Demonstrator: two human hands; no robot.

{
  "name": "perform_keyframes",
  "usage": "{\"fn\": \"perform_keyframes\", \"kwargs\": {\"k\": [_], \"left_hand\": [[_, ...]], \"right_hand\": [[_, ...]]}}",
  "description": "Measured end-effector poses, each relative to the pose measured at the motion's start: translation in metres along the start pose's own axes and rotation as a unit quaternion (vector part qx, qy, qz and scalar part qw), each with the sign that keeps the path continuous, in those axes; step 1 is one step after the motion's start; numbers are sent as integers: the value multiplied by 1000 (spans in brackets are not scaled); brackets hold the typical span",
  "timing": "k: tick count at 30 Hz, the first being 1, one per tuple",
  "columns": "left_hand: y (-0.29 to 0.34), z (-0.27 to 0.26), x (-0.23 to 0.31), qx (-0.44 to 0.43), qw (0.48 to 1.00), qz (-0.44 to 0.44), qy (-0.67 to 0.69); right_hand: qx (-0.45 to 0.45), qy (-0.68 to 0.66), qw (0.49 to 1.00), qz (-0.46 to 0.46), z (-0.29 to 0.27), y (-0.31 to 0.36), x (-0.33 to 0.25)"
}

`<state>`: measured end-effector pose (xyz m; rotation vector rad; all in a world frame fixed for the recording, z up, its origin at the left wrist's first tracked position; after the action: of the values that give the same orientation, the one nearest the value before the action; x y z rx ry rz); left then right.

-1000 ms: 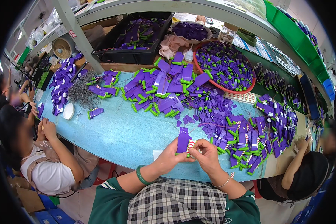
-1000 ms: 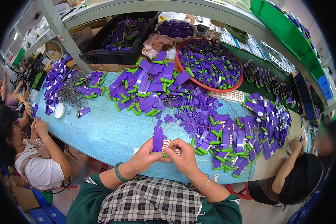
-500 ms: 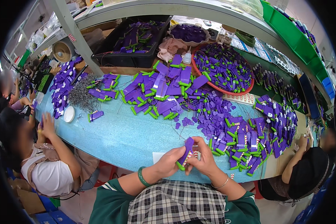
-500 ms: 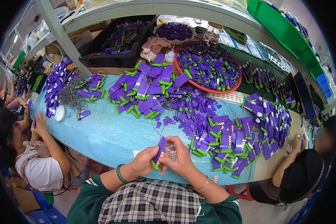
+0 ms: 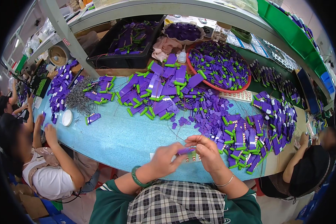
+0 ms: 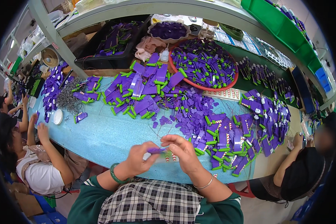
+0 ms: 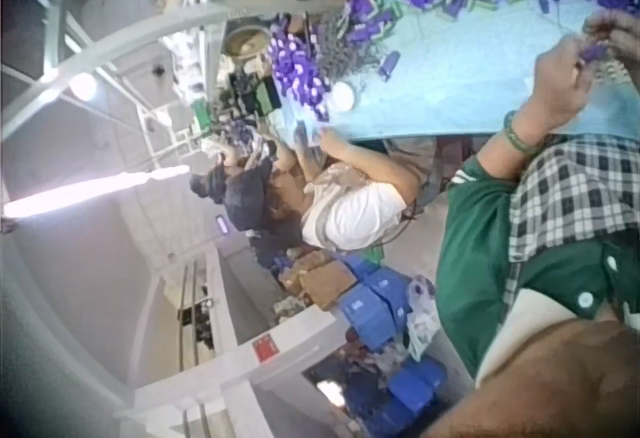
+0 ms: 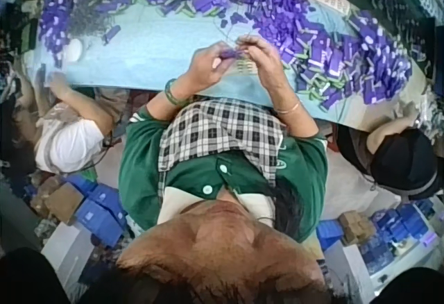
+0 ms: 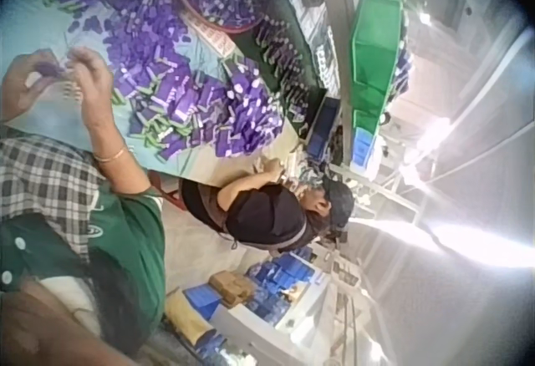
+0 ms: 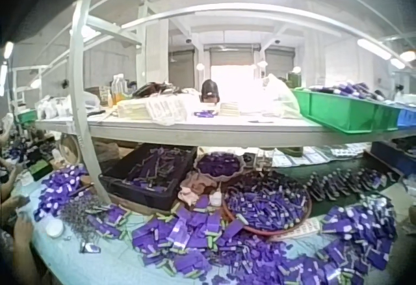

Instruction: The person assembles small purple and green plastic components at a factory workstation. They pick up a purple piece, insert a green piece, and then apply glue from a white bottle to the assembly before placing it on the table. The process is repeated continuously with other workers visible in the background.

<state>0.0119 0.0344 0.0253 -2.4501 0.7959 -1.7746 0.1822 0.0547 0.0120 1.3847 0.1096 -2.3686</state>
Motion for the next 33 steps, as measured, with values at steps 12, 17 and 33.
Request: {"fn": "perform_keyframes", "kwargs": {"k": [12,17,33], "left_hand": [[-5,-4,22,76,859,425,-276],[-1,-2,22,76,838,460,-282],[-26,18,-7,46,988,-25,142]], "right_hand": [[-31,53,995,80,2,-2,-1],[-39,9,985,168,10,3,3],[1,465,853,-235,-17,19,-15]]}}
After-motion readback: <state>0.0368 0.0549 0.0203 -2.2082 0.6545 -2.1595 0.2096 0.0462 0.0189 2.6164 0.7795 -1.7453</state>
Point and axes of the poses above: each hand's wrist, its own y-axis away from the middle knuckle, its own z-axis out of the palm, x = y × z, the point moved 3 cm from there along -y, towards the middle knuckle
